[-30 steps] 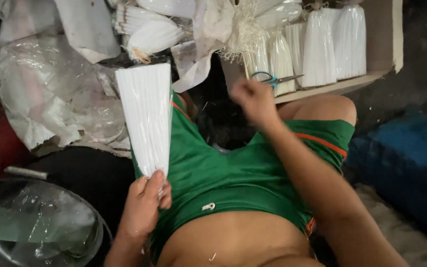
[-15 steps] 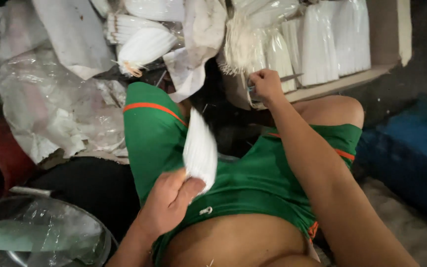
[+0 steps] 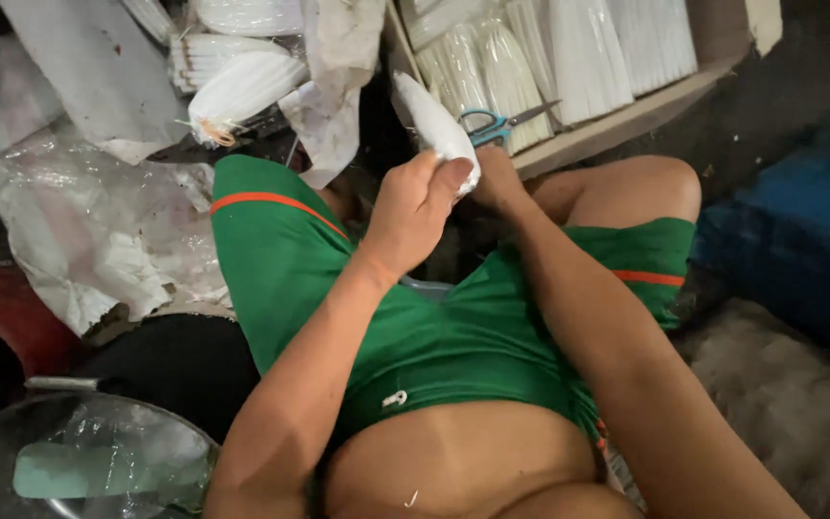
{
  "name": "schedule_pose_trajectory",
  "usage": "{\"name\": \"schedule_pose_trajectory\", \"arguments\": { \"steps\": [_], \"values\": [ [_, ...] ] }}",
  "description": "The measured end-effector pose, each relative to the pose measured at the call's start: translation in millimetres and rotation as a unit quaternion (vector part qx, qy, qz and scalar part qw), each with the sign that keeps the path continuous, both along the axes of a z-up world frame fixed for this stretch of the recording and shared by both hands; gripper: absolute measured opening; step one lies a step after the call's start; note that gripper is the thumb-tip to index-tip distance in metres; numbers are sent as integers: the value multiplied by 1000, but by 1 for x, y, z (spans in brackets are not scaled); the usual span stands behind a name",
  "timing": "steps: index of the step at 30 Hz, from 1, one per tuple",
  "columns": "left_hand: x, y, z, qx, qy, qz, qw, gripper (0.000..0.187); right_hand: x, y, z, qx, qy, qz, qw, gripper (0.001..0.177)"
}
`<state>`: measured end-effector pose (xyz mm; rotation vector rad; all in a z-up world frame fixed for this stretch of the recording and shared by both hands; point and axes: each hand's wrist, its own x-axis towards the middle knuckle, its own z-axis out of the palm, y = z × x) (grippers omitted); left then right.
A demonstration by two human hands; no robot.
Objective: Packaging bundles of white candles into clear plastic bags and tying them with string.
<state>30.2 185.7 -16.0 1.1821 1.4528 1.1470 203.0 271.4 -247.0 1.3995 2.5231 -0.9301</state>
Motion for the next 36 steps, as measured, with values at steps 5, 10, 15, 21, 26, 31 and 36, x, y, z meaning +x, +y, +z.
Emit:
{"name": "schedule_pose_trajectory", "arguments": {
  "steps": [5, 10, 15, 21, 26, 31, 36],
  "values": [
    [-1, 10, -29, -47, 142, -44, 988, 54, 5, -16, 7, -86, 10, -66, 994, 29],
    [-8, 9, -65, -67, 173, -61, 981, 52, 5, -43, 19, -183, -26, -117, 976, 28],
    [-9, -10, -102, -69, 124, -31, 989, 54, 22, -62, 42, -135, -66, -20, 988, 25],
    [-8, -4, -80, -88, -7, 36, 995, 47, 28, -29, 129, -200, 199, -191, 940, 11],
    [-14, -11, -40, -26, -13, 73, 997, 48, 66, 3, 67, -176, 203, -264, 926, 14],
    [6, -12, -32, 78, 52, 74, 993, 42, 79, 8, 10, -95, 22, -252, 963, 13],
    [34, -19, -71, -5, 13, 14, 1000, 43, 60, 17, 45, -181, 82, -352, 915, 26]
  ]
}}
